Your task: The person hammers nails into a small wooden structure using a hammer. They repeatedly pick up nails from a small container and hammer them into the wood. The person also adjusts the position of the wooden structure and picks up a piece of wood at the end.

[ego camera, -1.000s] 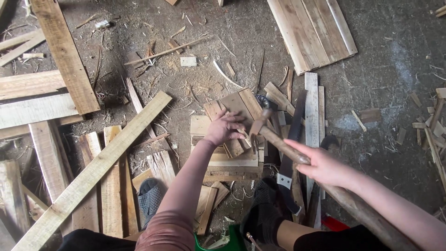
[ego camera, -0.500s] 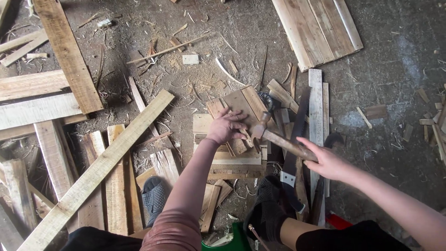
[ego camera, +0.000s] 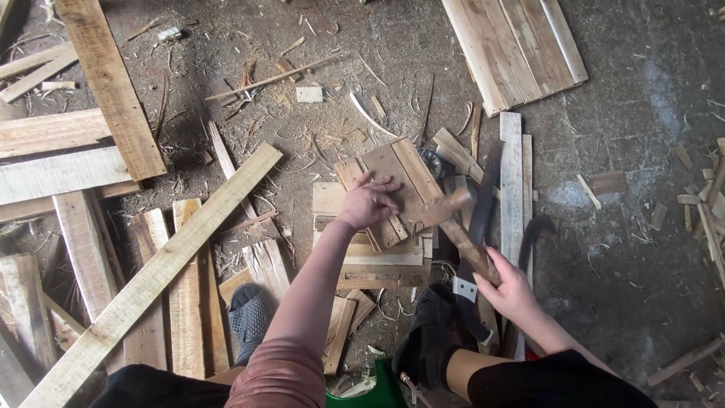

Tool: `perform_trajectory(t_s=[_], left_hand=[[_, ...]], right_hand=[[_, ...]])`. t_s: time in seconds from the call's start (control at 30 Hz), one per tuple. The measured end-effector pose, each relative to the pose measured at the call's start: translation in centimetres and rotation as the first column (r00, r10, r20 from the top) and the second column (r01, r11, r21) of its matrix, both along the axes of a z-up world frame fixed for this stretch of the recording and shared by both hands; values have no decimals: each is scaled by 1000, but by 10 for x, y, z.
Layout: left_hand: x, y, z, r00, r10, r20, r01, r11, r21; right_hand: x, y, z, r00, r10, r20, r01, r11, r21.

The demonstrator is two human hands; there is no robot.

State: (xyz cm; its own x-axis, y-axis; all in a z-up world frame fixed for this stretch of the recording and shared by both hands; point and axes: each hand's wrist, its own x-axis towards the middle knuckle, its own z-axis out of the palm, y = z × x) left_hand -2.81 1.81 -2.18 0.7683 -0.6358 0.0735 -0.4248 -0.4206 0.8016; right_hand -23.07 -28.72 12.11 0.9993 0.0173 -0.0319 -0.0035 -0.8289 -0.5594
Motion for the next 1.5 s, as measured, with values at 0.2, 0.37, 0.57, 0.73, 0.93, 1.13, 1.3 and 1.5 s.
perform_trajectory(t_s=[0.2,0.37,0.57,0.73,0.93,1.13,1.3,1.5], left_hand=[[-18,-8,35,944,161,-288,-220,957,-187],[-28,-10,70,739,-83,-668,-260,880,-397],[-21,-35,34,786,-76,-614,-180,922,-344],[-21,-39,25,858,-60,-509,-63,973,-222],[-15,-25,9,949,0,-317,-10,999,-32],[-36,-11,32,992,-61,-110,43,986,-162],[-42,-2,33,992,-71,108,84,989,-121],[-43,-6,-2,999,36,-18,-38,987,-154]], right_hand=[[8,-5,-4,952,-160,-263,240,919,311],[8,-1,-2,926,-212,-313,316,887,336],[0,-4,-8,878,-269,-395,396,873,286],[2,12,2,864,-286,-413,426,853,301],[6,-8,-4,872,-220,-436,429,772,468],[18,-8,32,889,-17,-457,353,662,661],[18,5,51,877,47,-478,282,754,593],[12,-9,38,852,89,-515,311,706,636]])
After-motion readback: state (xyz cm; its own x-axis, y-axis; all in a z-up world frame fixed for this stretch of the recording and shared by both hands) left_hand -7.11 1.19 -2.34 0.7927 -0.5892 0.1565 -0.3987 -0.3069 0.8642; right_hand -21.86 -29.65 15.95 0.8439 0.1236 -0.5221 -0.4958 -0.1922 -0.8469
